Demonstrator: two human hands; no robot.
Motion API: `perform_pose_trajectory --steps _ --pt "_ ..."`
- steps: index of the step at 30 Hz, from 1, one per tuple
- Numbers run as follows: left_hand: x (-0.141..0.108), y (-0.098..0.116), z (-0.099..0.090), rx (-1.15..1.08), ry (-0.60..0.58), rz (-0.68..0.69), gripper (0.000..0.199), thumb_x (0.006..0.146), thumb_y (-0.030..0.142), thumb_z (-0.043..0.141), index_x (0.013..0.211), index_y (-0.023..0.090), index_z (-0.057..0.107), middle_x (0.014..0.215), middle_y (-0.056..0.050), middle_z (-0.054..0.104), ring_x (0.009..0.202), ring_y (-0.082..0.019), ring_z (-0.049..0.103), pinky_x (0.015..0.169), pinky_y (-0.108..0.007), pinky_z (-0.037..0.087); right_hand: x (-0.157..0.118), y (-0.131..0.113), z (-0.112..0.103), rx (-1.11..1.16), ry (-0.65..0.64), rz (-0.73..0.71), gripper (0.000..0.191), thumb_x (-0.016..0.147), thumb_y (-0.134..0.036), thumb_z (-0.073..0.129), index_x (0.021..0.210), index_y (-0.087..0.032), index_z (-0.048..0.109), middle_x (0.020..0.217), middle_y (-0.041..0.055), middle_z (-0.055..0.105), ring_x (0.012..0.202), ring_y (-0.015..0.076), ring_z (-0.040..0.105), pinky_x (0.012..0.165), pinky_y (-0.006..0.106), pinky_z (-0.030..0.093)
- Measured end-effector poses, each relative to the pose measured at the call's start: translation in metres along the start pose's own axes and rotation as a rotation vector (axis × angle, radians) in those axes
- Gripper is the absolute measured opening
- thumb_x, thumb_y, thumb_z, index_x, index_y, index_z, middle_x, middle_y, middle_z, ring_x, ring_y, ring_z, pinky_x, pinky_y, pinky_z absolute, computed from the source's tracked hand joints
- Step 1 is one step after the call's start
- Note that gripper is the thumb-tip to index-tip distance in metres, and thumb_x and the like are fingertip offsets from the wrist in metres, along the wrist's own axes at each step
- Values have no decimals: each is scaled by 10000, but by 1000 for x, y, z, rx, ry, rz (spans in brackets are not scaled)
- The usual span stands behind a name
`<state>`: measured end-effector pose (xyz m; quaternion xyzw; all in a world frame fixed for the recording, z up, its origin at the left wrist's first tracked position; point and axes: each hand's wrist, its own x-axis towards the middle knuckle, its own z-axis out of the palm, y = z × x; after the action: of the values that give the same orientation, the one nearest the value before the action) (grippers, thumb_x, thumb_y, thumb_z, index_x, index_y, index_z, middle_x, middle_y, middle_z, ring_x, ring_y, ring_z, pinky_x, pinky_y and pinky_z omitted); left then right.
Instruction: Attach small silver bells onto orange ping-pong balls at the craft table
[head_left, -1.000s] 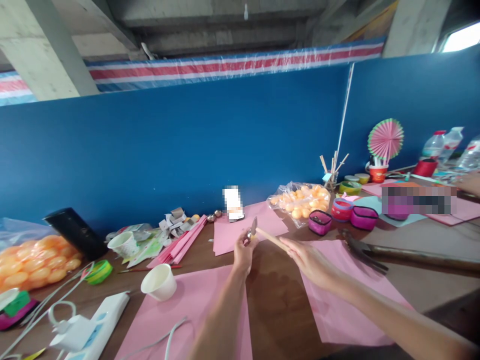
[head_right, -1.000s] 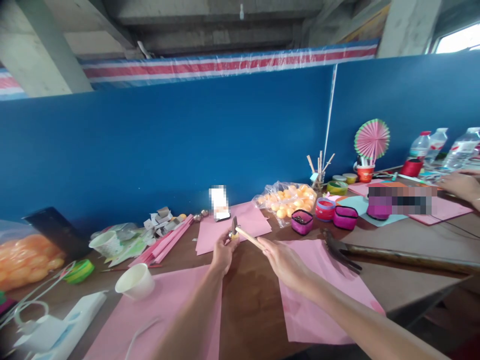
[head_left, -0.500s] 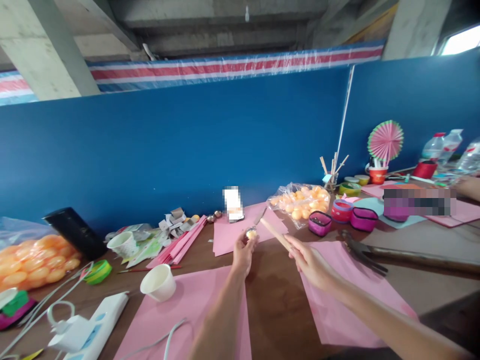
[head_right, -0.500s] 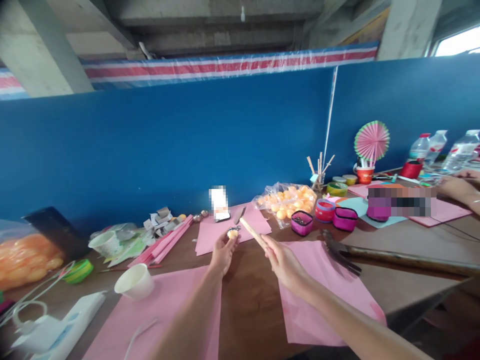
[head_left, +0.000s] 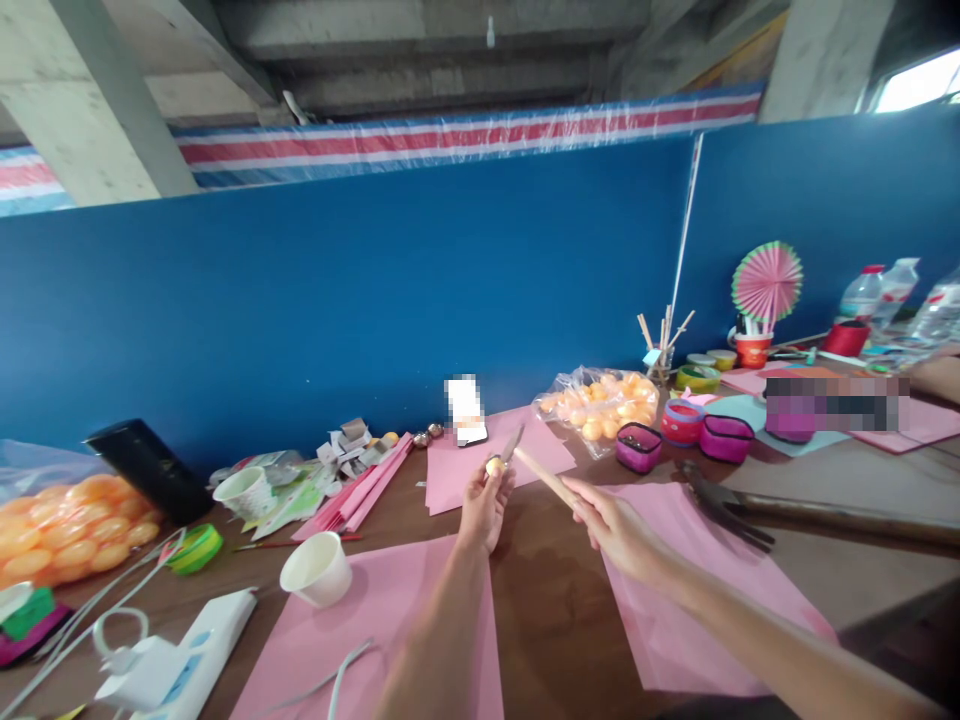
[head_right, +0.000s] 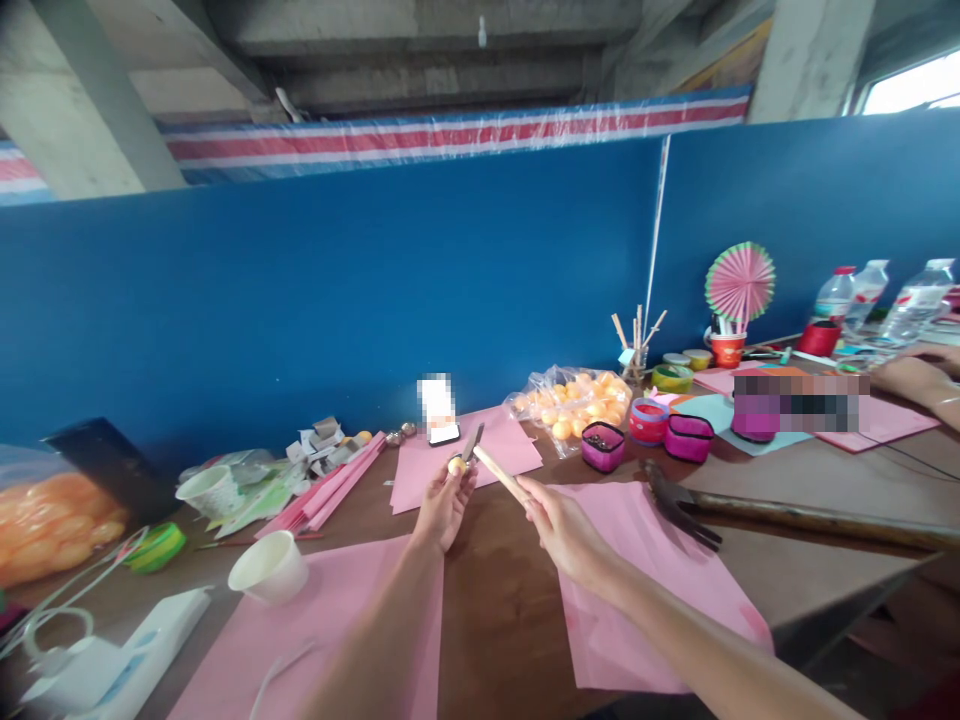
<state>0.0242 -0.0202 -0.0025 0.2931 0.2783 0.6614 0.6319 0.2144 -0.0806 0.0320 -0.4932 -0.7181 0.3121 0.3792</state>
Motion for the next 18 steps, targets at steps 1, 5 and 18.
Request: perform_pose_trajectory --steps 1,5,18 --pt "0 1 0 -10 -7 -6 326 704 223 611 1021 179 550 961 -67 621 860 -135 595 774 -242 459 0 -2 0 -2 25 -4 422 848 -385 292 1212 -212 417 745 15 564 435 71 467 448 212 423" --pt "1 1 -3 -66 -21 -17 305 704 208 611 1003 172 565 945 -67 629 826 -118 597 737 -213 464 0 -5 2 14 93 -16 424 850 -375 290 1216 -197 409 749 27 579 429 74 463 433 209 422" --pt "1 1 -3 -131 -1 -16 195 656 192 655 836 138 603 853 -54 650 863 -143 602 795 -230 449 -6 -9 4 -37 79 -36 403 849 -351 304 1198 -195 430 784 40 609 494 98 520 505 235 467"
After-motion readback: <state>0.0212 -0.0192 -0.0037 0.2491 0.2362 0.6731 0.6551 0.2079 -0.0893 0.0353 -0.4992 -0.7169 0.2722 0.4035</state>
